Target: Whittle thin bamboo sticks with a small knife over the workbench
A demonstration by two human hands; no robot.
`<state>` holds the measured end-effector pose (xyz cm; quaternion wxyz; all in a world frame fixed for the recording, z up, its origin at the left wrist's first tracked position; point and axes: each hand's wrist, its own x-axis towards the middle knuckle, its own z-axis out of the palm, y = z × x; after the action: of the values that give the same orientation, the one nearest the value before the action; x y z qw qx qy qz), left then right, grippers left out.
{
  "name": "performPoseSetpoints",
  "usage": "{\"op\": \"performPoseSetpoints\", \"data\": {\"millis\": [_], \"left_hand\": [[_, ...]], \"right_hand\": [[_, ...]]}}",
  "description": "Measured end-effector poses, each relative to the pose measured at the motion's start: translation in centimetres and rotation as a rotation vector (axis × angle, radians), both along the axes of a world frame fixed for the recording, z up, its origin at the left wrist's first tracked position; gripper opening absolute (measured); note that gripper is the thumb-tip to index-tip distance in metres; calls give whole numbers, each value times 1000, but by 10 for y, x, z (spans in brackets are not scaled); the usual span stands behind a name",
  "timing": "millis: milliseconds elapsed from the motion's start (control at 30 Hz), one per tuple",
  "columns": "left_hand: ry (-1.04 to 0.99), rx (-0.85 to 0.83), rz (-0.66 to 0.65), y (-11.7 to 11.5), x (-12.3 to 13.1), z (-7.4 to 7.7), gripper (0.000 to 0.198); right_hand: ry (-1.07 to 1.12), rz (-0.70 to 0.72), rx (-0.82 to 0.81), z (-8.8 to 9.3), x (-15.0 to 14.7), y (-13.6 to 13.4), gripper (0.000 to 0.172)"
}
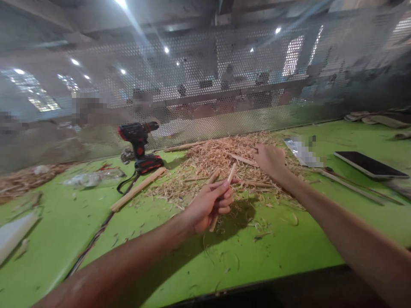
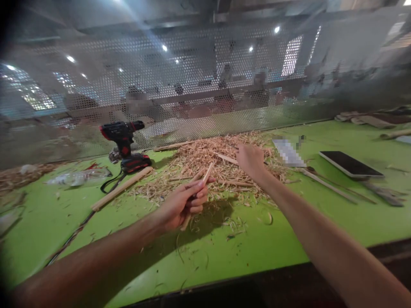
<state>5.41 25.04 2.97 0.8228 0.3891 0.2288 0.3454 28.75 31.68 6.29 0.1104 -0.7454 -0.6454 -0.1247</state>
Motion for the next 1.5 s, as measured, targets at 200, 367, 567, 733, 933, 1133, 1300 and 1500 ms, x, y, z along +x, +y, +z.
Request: {"op": "performPoseSetpoints", "data": {"millis": [200,367,567,733,933,1133,1300,1500], "left_hand": [[38,-73,50,12,0,-6,17],[32,-45,79,10,0,-7,12],[32,-18,110,8,0,-5,15],[7,-10,119,10,1,-6,16],[46,-4,143,6,1,-10,19],[56,-10,-64,-11,-1,0,23],[29,-153,-24,7,-2,3,22],[-39,-174,-121,13,-7,4,23]], "right_hand": [[45,285,-50,-4,-41,-25,37],[-73,319,-151,-10,-62,-34,29],[-150,255,-157,-12,-62,-32,33],[-171,275,-163,-9,-69,-37,32],[-174,222,-144,-11,-64,-28,35],[-49,-49,-89,-7,-9,-1,31],[58,144,77,-3,-17,-11,41],[46,429,-111,-16,-53,-28,38]]}}
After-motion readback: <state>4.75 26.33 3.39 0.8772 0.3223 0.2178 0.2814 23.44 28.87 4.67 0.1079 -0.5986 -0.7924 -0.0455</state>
